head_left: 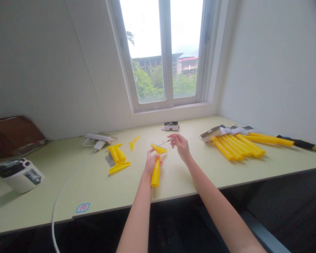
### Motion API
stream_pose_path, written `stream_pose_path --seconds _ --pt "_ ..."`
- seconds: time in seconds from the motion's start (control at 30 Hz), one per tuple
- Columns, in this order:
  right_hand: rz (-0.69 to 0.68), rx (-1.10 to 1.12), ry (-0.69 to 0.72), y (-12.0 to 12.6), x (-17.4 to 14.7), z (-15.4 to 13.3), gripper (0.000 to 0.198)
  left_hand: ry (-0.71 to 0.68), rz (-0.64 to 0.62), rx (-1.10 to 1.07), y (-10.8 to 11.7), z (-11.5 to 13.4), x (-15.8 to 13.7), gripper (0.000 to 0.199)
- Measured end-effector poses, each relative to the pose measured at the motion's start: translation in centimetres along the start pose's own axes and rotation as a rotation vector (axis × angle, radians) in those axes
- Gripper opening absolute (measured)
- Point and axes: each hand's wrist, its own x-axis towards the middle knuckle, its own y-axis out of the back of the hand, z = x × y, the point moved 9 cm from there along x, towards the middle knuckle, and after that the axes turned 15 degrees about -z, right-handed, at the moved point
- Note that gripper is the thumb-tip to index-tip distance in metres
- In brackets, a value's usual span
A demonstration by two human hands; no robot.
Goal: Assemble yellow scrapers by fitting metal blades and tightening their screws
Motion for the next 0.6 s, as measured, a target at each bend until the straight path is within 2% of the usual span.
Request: stream_pose_path --seconds 0.13,0.43,0.6 --pt "-0.071 0.089 -0.029 -0.6 0.2 0.5 0.031 -0.009 -0.001 0.003 -0.1 0.1 0.0 0.041" --pt "0.065 -0.032 0.041 0.8 -0.4 -0.5 0.03 0.007 -0.02 0.025 -0.4 0.1 0.1 0.041" --pt "0.04 -0.003 0.044 0.5 -0.3 -0.4 0.035 0.02 0.006 0.026 -0.1 0.0 0.1 0.041"
